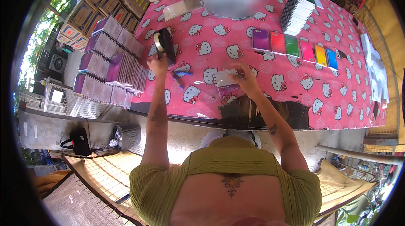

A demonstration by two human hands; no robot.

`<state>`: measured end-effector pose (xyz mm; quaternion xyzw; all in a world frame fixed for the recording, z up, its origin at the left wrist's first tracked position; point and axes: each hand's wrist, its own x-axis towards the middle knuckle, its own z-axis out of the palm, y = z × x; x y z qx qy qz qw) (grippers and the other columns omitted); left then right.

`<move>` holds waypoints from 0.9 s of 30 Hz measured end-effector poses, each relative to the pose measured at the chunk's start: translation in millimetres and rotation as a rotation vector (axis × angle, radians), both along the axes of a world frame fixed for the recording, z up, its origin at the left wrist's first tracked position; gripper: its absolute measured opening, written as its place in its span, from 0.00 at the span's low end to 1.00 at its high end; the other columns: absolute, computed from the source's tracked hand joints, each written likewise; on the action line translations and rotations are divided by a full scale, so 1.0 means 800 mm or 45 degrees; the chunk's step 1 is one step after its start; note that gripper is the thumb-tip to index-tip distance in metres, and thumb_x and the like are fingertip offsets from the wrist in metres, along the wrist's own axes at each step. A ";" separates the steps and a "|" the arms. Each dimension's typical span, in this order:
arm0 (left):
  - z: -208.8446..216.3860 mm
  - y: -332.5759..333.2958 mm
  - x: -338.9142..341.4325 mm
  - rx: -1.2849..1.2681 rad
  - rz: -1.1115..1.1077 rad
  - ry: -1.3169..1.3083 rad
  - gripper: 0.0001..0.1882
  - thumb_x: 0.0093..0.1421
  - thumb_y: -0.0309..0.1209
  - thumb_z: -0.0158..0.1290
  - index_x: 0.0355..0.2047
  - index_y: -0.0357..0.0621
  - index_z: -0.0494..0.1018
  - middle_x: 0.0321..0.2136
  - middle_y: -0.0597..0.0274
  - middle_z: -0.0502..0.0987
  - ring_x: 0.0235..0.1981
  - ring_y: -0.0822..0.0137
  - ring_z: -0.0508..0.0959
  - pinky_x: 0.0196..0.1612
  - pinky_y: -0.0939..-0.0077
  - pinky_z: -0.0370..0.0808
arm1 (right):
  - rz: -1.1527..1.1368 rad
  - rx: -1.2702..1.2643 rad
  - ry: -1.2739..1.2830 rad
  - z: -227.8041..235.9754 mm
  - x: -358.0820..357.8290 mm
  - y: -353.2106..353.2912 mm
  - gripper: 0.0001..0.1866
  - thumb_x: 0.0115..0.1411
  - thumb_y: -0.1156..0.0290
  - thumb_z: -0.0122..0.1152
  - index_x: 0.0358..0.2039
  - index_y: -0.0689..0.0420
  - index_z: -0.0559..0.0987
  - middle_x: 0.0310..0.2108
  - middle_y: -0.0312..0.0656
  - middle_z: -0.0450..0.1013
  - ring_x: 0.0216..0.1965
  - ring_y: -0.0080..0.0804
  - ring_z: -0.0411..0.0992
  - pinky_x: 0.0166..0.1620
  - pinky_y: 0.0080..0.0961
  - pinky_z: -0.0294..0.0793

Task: The person organizes colored notepads by color, stacks them, and then places stacks of notepads into clear plastic bags, sealing each bag with tape.

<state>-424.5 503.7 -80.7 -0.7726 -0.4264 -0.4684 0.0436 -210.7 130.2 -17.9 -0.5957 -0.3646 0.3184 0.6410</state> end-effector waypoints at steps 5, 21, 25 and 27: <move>-0.002 0.012 0.010 -1.583 -0.557 -0.839 0.14 0.56 0.39 0.62 0.38 0.45 0.79 0.27 0.71 0.77 0.27 0.70 0.74 0.34 0.69 0.70 | -0.096 -0.035 -0.066 -0.012 0.016 -0.015 0.23 0.58 0.79 0.65 0.54 0.58 0.72 0.45 0.36 0.73 0.41 0.18 0.69 0.44 0.18 0.70; 0.195 -0.218 0.160 -0.552 -1.750 0.838 0.14 0.52 0.41 0.62 0.27 0.43 0.80 0.20 0.55 0.77 0.23 0.59 0.78 0.30 0.66 0.73 | -0.109 -0.027 0.065 -0.008 0.012 -0.019 0.25 0.58 0.78 0.66 0.55 0.60 0.69 0.44 0.38 0.72 0.41 0.20 0.70 0.44 0.19 0.71; 0.174 -0.210 0.236 -0.877 -1.717 1.629 0.18 0.55 0.45 0.62 0.32 0.41 0.80 0.21 0.59 0.78 0.25 0.64 0.78 0.29 0.65 0.73 | -0.062 0.001 0.037 -0.010 0.014 -0.016 0.25 0.57 0.78 0.67 0.55 0.58 0.70 0.41 0.33 0.71 0.36 0.16 0.66 0.38 0.17 0.67; 0.125 -0.184 0.241 -0.989 -1.889 1.570 0.21 0.57 0.49 0.61 0.36 0.41 0.79 0.24 0.64 0.78 0.26 0.73 0.76 0.29 0.69 0.72 | -0.034 0.050 -0.002 -0.014 0.016 -0.010 0.26 0.57 0.77 0.68 0.55 0.57 0.71 0.40 0.31 0.71 0.34 0.14 0.63 0.35 0.16 0.64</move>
